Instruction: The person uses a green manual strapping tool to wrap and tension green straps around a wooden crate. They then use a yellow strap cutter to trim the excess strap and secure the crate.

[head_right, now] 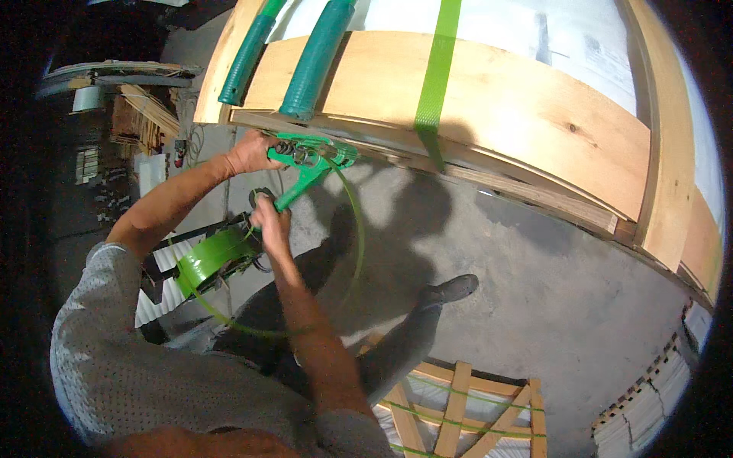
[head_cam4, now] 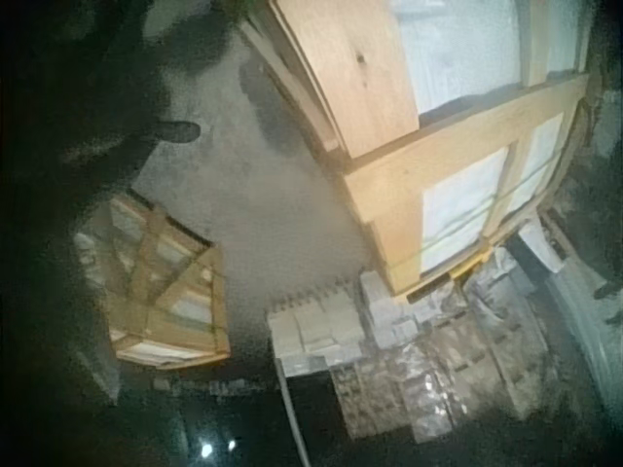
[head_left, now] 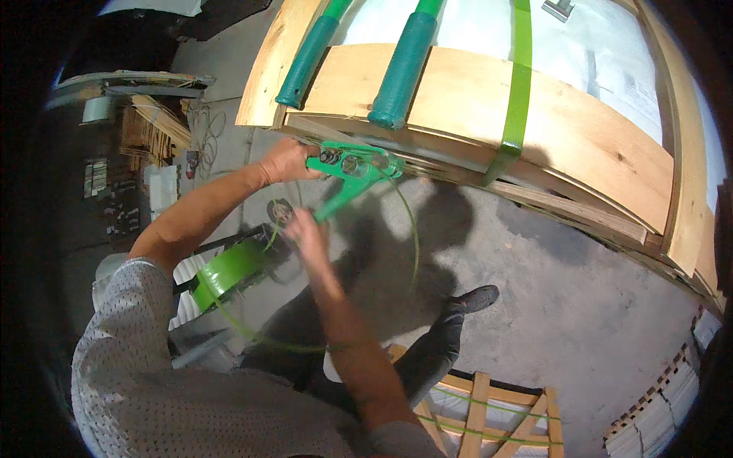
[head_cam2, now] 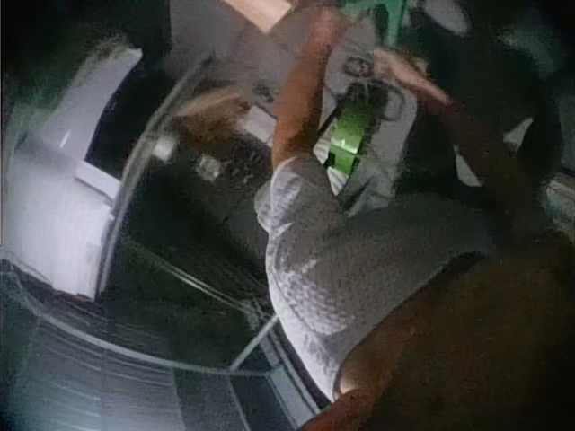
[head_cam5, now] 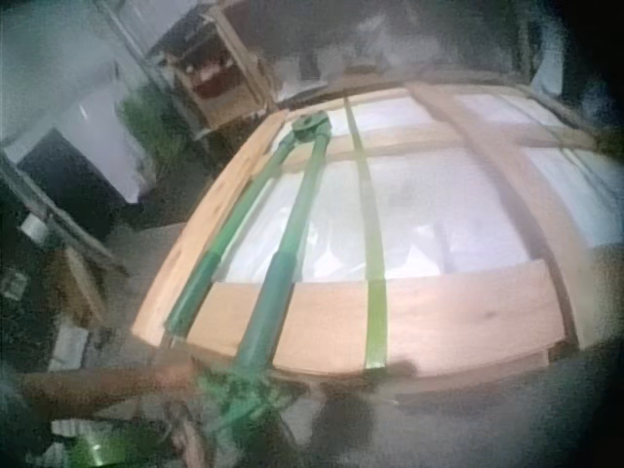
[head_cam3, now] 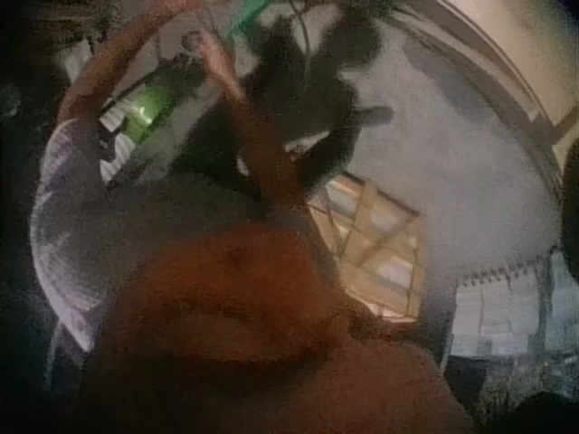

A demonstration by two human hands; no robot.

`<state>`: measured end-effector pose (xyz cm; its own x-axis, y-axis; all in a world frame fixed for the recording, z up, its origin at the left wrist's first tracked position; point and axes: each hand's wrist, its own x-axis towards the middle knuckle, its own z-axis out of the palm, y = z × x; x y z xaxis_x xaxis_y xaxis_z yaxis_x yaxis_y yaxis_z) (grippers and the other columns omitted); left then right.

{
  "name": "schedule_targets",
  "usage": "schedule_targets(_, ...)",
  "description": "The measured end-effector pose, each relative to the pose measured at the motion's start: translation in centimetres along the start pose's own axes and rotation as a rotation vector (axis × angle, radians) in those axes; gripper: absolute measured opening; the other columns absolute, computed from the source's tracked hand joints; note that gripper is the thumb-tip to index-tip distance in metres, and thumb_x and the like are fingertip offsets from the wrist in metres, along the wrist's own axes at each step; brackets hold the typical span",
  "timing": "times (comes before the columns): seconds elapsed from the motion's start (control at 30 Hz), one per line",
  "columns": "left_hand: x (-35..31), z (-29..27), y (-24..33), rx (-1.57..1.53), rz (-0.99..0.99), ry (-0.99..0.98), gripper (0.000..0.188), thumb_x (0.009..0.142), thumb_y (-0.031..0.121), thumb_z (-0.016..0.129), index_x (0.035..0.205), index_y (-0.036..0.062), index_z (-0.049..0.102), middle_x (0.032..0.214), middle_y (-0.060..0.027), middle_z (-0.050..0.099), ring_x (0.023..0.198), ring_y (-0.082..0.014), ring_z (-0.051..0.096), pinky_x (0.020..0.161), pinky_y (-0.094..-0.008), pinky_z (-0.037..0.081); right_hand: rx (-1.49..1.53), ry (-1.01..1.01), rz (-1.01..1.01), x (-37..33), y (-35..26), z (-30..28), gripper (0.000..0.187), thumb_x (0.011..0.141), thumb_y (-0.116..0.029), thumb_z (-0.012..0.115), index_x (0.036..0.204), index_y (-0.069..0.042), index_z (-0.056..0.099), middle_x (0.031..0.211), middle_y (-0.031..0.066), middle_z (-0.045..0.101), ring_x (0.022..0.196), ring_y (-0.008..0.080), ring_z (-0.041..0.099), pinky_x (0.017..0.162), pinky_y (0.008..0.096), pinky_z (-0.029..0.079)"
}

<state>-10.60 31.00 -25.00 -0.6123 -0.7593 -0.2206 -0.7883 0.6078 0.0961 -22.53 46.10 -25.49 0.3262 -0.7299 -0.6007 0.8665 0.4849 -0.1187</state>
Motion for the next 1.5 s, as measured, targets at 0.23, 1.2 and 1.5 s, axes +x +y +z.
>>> schedule_targets(0.23,-0.6,-1.3,2.6,-0.051,-0.219,-0.159,0.032,0.069,0.038,0.069,0.078,0.0077,0.067,0.066,-0.0194,0.062,0.066,-0.0396,0.061,0.062,-0.0468,0.050,-0.091,-0.107,0.132,-1.0,-2.6,-0.7,0.030,0.084,-0.023,0.061,0.064,-0.008,0.044,0.059,-0.0023,0.039,0.052,0.0125,0.042,0.052,0.0306,0.034)
schedule_targets(1.2,0.3,-1.9,3.3,-0.028,-0.225,-0.156,0.036,0.073,0.042,0.068,0.076,0.0056,0.066,0.069,-0.0214,0.062,0.067,-0.0412,0.061,0.064,-0.0486,0.050,-0.039,-0.204,0.258,-6.3,-5.5,-4.3,0.022,0.085,-0.025,0.063,0.080,-0.005,0.056,0.065,0.0010,0.047,0.058,0.0156,0.051,0.056,0.0302,0.043)
schedule_targets(1.5,0.3,-1.8,2.2,-0.045,-0.208,-0.189,0.039,0.073,0.048,0.066,0.078,0.0085,0.066,0.069,-0.0198,0.063,0.069,-0.0396,0.062,0.064,-0.0489,0.050,-0.942,0.066,-0.243,-8.3,-17.1,-11.9,0.041,0.090,-0.031,0.061,0.116,0.001,0.059,0.107,0.0086,0.062,0.098,0.0203,0.059,0.088,0.0345,0.044)
